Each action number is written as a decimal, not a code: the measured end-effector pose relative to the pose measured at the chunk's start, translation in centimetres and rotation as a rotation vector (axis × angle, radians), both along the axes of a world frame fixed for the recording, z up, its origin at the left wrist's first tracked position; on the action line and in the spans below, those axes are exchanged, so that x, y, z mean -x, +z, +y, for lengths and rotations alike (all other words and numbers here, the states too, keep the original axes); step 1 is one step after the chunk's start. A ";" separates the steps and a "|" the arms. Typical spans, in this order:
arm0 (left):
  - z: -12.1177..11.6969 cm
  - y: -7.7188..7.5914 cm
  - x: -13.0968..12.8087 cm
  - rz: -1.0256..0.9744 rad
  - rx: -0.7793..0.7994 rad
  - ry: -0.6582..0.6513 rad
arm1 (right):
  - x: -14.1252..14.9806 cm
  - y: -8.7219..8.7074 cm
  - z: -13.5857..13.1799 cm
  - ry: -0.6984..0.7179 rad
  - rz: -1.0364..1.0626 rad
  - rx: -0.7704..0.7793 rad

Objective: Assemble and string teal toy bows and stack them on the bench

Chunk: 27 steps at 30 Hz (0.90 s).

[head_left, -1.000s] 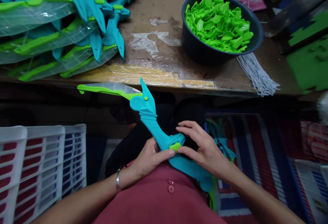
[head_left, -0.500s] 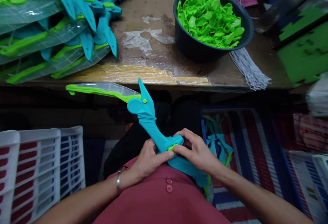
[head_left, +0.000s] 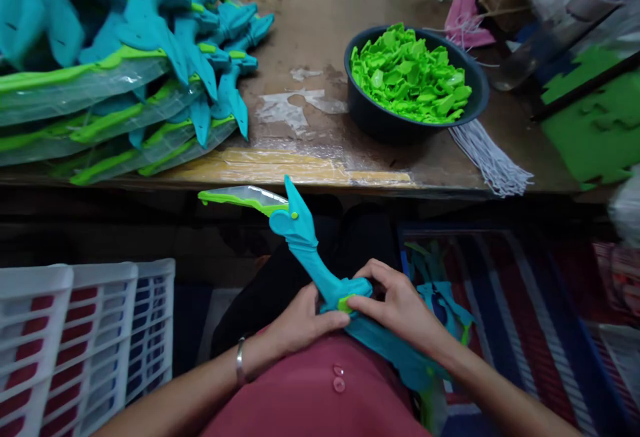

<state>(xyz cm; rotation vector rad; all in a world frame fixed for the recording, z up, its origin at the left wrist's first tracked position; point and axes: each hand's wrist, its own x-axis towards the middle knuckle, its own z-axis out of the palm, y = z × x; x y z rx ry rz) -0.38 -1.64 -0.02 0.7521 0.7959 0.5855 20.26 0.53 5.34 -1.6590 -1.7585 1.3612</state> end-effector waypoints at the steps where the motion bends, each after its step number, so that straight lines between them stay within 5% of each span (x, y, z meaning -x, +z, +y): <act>1: 0.0 0.2 0.1 -0.106 0.076 -0.002 | 0.1 0.6 -0.3 0.014 -0.027 -0.085; 5: 0.0 0.7 0.3 -0.455 0.387 0.115 | 1.5 3.0 -2.3 0.213 -0.136 -0.463; 9: 0.7 0.0 0.1 -0.446 0.498 0.291 | 1.2 4.6 -1.1 0.531 -0.047 -0.508; 11: 1.2 -0.7 0.0 -0.381 0.527 0.359 | -1.0 4.9 1.8 0.425 -0.032 -0.529; 13: 1.5 -1.3 0.0 -0.323 0.574 0.389 | -4.6 4.8 5.9 0.137 -0.165 -0.594; 16: 1.8 -2.1 -0.1 -0.280 0.656 0.398 | -10.8 4.2 12.3 -0.358 -0.665 -0.631; 18: 1.9 -2.3 -0.2 -0.290 0.680 0.398 | -14.2 3.7 15.4 -0.496 -0.839 -0.564; 23: 2.0 -2.3 -0.6 -0.294 0.673 0.432 | -17.5 2.5 18.0 -0.531 -1.096 -0.311; 27: 1.7 -2.4 -0.7 -0.233 0.614 0.242 | -17.9 2.2 18.0 -0.529 -1.107 -0.280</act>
